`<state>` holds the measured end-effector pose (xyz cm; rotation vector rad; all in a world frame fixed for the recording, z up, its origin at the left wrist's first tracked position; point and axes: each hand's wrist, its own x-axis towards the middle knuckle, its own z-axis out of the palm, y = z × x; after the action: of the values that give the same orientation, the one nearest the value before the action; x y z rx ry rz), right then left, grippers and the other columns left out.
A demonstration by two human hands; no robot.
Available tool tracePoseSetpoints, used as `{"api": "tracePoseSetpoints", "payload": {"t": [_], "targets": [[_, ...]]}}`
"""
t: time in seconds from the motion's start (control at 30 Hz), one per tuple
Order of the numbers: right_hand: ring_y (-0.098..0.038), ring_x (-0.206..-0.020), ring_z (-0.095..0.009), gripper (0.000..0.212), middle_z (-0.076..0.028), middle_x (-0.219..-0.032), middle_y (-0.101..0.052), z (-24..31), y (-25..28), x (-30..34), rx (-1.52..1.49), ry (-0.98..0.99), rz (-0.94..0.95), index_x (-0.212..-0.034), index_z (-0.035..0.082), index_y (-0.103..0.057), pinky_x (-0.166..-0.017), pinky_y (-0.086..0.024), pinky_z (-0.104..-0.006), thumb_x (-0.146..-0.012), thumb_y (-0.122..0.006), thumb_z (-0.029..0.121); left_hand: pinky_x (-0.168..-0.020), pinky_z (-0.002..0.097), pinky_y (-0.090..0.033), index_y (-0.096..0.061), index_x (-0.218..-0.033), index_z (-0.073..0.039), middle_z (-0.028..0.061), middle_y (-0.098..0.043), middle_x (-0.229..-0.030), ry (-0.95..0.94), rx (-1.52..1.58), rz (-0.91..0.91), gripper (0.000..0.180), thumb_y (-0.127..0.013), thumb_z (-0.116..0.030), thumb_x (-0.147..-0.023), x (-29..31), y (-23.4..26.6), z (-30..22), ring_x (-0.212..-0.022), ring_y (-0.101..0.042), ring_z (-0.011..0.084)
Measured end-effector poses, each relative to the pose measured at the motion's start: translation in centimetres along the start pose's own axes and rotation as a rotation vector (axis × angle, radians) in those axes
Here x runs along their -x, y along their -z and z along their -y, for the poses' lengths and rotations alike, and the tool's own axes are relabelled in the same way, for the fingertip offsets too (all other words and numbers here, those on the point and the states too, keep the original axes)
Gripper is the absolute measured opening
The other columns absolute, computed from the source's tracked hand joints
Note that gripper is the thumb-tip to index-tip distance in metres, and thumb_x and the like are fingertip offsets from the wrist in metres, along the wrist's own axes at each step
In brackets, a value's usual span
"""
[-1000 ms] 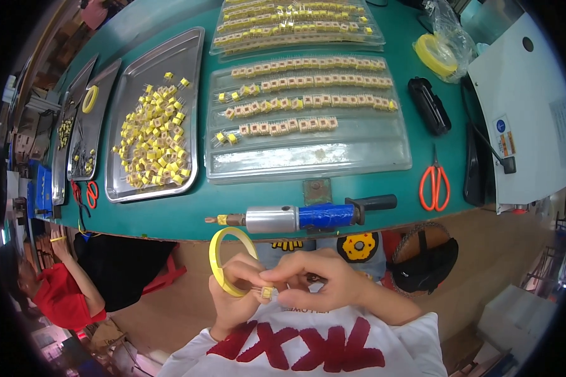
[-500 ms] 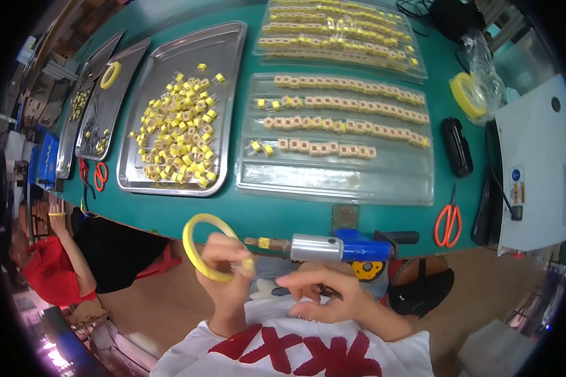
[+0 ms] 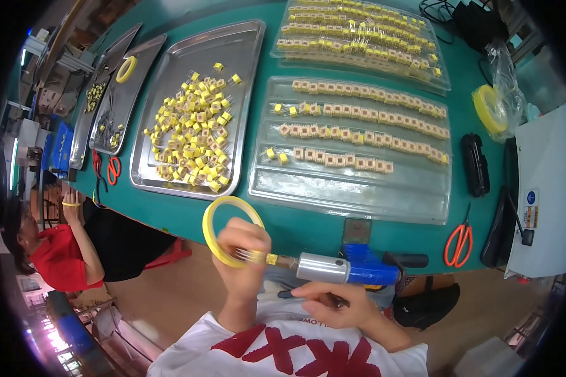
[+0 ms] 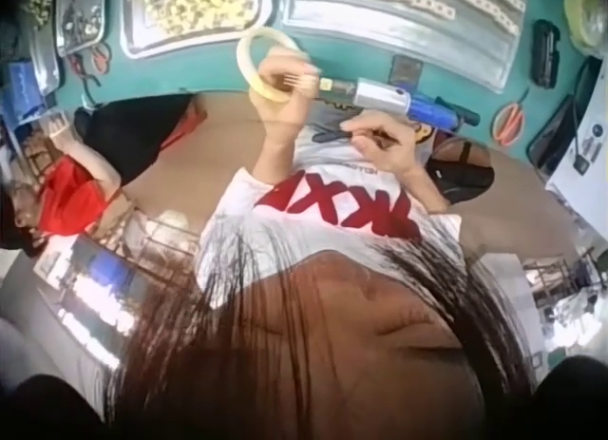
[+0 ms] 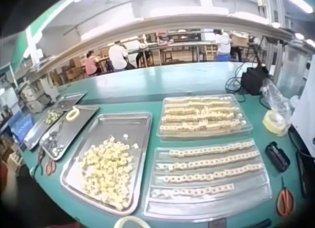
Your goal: The person assembles small yellow electronic components onto a circular yellow strip using a bench-mounted pneumatic press tool, taking components from a tray and pressing them into place on the strip.
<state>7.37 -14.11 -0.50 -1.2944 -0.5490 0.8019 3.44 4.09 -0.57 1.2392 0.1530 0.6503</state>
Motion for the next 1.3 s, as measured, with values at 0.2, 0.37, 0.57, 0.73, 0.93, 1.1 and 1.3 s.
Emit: {"api": "tracePoseSetpoints", "payload": {"t": [0.2, 0.37, 0.57, 0.73, 0.93, 1.1, 1.3], "targets": [[-0.044, -0.047, -0.008, 0.013, -0.003, -0.06, -0.055, 2.0, -0.5, -1.8, 0.155, 0.036, 0.125, -0.091, -0.001, -0.068, -0.045, -0.032, -0.0215, -0.08, -0.064, 0.007, -0.066, 0.0233, -0.045, -0.057, -0.099, -0.001, 0.0109, -0.053, -0.094, -0.041, -0.021, 0.119, 0.023, -0.066, 0.002, -0.077, -0.5, 0.5, 0.3, -0.079, -0.053, 0.0139], [-0.047, -0.048, -0.008, 0.014, -0.001, -0.057, -0.053, 2.9, -1.2, -3.1, 0.351, 0.293, 0.025, -0.092, 0.0, -0.068, -0.045, -0.034, -0.0212, -0.08, -0.064, 0.006, -0.066, 0.0248, -0.044, -0.057, -0.108, -0.001, 0.0094, -0.054, -0.095, 0.24, -0.075, 0.115, 0.029, -0.066, -0.003, -0.08, 0.3, 0.6, -1.7, -0.084, -0.054, 0.0134], [-0.046, -0.048, -0.006, 0.021, 0.0, -0.056, -0.053, 5.2, -2.3, -4.0, 0.535, 0.282, -0.015, -0.1, 0.001, -0.066, -0.045, -0.034, -0.0203, -0.079, -0.067, 0.005, -0.064, 0.032, -0.046, -0.056, -0.101, -0.005, 0.0104, -0.055, -0.089, 0.266, -0.474, 0.623, 0.02, -0.063, -0.014, -0.084, 1.4, 3.3, -4.5, -0.075, -0.057, 0.0247], [-0.046, -0.047, -0.007, 0.021, 0.0, -0.056, -0.052, 7.2, -2.3, -4.3, 0.422, 0.068, 0.217, -0.097, 0.003, -0.065, -0.044, -0.035, -0.0218, -0.078, -0.071, 0.009, -0.065, 0.039, -0.045, -0.056, -0.098, -0.006, 0.0109, -0.054, -0.086, 0.25, -0.627, 0.864, 0.021, -0.062, -0.02, -0.084, 1.4, 2.5, -6.4, -0.078, -0.057, 0.0308], [-0.051, -0.046, -0.012, 0.019, -0.001, -0.059, -0.054, 7.6, -1.8, -4.7, 0.657, 0.269, 0.329, -0.092, 0.003, -0.064, -0.044, -0.04, -0.0233, -0.075, -0.071, 0.01, -0.065, 0.0376, -0.045, -0.057, -0.105, -0.004, 0.0119, -0.055, -0.084, 0.187, -0.551, 0.901, 0.03, -0.065, -0.019, -0.081, 1.2, 2.7, -6.5, -0.078, -0.056, 0.0309], [-0.053, -0.046, -0.01, 0.017, -0.002, -0.059, -0.053, 10.7, -2.2, -5.7, 1.11, 0.652, 0.374, -0.087, 0.004, -0.063, -0.041, -0.04, -0.0222, -0.072, -0.07, 0.01, -0.071, 0.0312, -0.046, -0.054, -0.116, -0.003, 0.0108, -0.058, -0.088, 0.416, -0.168, 0.703, 0.034, -0.06, -0.012, -0.084, 0.9, 2.9, -3.3, -0.081, -0.059, 0.022], [-0.052, -0.043, -0.014, 0.011, -0.002, -0.057, -0.052, 13.1, -1.5, -9.4, 1.0, 0.465, 0.419, -0.084, 0.006, -0.063, -0.041, -0.04, -0.0238, -0.075, -0.069, 0.008, -0.066, 0.0268, -0.048, -0.055, -0.117, -0.001, 0.007, -0.057, -0.085, 0.441, -0.022, 0.729, 0.03, -0.048, -0.016, -0.093, -0.2, 2.4, -3.4, -0.072, -0.06, 0.0162]]}}
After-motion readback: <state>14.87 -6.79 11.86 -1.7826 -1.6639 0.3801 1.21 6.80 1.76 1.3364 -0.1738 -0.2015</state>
